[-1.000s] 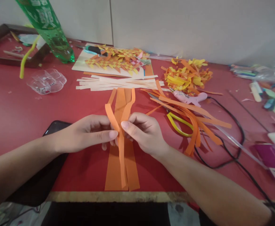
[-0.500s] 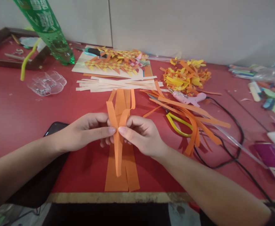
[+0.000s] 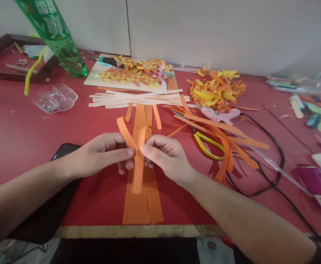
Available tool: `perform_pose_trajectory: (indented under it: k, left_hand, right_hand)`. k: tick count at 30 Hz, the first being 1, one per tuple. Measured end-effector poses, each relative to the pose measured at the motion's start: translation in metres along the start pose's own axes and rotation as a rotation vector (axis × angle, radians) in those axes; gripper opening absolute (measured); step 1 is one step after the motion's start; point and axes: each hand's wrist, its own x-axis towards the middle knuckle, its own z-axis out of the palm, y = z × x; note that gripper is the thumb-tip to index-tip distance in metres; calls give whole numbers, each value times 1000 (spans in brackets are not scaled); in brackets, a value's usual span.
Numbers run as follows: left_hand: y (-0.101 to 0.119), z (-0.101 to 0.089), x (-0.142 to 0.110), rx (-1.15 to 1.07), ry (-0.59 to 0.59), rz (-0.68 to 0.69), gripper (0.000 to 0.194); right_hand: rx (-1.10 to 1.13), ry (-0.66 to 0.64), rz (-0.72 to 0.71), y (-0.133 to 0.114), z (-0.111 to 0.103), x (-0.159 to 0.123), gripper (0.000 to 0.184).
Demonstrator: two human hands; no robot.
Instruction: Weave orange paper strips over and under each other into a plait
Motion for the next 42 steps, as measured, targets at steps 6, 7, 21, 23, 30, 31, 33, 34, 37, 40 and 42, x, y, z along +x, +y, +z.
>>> perform_pose_trajectory:
  k: [6, 7, 21, 23, 30, 31, 33, 34, 37, 40, 42]
  left_hand:
    - [1, -2, -1, 27, 6, 37, 12]
    - [1, -2, -1, 31, 9, 36, 12]
    - [2, -1, 1, -57, 104, 54, 23]
    - [2, -1, 0, -48, 46, 32, 23]
    - [4, 1, -1, -3, 34, -22, 19]
    - [4, 1, -1, 3, 35, -19, 21]
    - [4, 0, -1, 13, 23, -11, 21]
    - [3, 0, -1, 20, 15, -10, 21]
    - [2, 0, -1, 44, 17, -2, 17]
    - [2, 0, -1, 52, 30, 31, 18]
    - [2, 0, -1, 58, 34, 28, 20]
  right_hand:
    - [-26, -35, -4, 0, 0, -1, 26]
    - [-30, -28, -10, 0, 0, -1, 26]
    - [-38, 68, -62, -1, 4, 3, 26]
    - [-51, 71, -62, -2, 4, 2, 26]
    - [-2, 27, -18, 1, 1, 0, 22]
    - [6, 8, -11, 0, 1, 0, 22]
    - [0, -17, -13, 0, 1, 0, 20]
    - [-11, -27, -22, 0, 1, 0, 20]
    - [-40, -50, -52, -1, 1, 0, 19]
    - [-58, -72, -58, -3, 1, 0, 21]
    - [-71, -102, -60, -4, 2, 1, 23]
